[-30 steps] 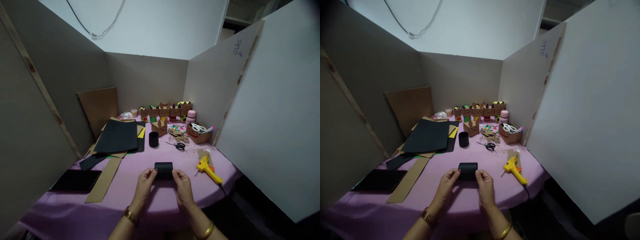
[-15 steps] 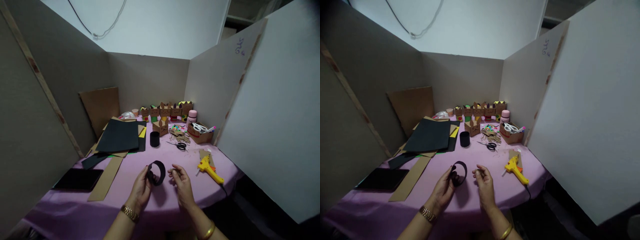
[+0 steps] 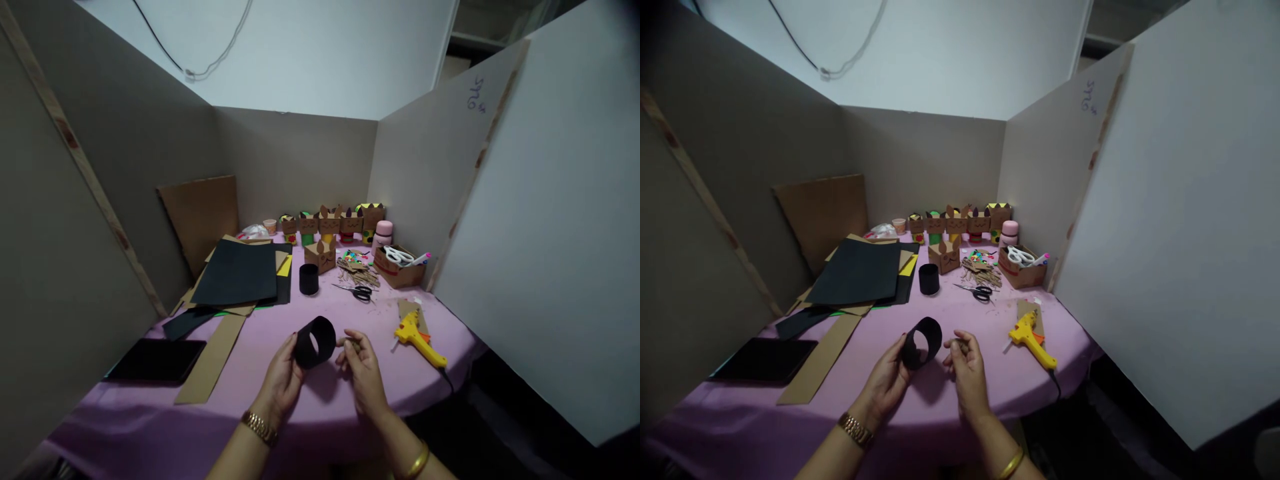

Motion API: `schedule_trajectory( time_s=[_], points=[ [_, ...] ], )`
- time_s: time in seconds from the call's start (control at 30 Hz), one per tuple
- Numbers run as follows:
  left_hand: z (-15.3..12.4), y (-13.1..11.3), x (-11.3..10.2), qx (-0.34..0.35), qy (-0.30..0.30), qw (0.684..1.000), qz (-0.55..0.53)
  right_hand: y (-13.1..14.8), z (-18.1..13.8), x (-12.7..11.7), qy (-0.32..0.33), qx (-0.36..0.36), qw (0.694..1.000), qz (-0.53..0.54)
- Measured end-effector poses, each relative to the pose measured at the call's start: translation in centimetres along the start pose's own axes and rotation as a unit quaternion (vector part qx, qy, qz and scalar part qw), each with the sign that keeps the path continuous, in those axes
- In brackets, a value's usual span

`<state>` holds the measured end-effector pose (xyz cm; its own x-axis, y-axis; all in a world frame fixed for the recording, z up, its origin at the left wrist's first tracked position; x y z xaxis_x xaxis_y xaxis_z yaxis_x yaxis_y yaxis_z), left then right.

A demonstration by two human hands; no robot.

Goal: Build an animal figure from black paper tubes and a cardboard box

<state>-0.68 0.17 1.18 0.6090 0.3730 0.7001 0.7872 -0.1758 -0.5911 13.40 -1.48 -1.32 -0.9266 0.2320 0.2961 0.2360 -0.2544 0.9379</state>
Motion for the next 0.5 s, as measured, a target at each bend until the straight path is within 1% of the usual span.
schedule_trajectory(
  time_s=[0.1, 0.2, 0.27, 0.37, 0.43, 0.5],
  points=[
    [0.1, -0.1, 0.0, -0.014, -0.005, 1.000, -0.018, 0.6, 0.5, 0.3, 0.024, -0.017, 0.999, -0.039],
    [0.4, -0.1, -0.2, -0.032, -0.005, 0.998, -0.045, 1.9, 2.7, 1.3, 0.046, -0.062, 0.992, -0.102],
    [0.7, -0.2, -0.4, -0.044, -0.005, 0.997, -0.062, 3.1, 5.4, 2.7, 0.063, -0.107, 0.981, -0.147],
    [0.9, -0.2, -0.7, -0.060, 0.001, 0.995, -0.080, 4.3, 9.9, 5.9, 0.093, -0.179, 0.955, -0.218],
    [0.9, -0.2, -0.8, -0.068, 0.006, 0.994, -0.086, 4.2, 12.4, 8.1, 0.111, -0.216, 0.935, -0.258],
    [0.9, -0.2, -0.9, -0.071, 0.009, 0.994, -0.088, 3.5, 14.2, 9.6, 0.122, -0.240, 0.917, -0.294]
  ],
)
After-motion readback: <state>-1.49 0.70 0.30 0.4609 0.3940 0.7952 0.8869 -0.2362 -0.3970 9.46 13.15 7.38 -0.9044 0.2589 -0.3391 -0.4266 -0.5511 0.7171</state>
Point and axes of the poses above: each hand's wrist, its own z-axis towards the middle knuckle, its own x-axis out of the palm, y = z × x, the point moved 3 cm from there along z, towards the middle knuckle, and after that the axes turned 6 degrees about -y, right-handed, at the moved point
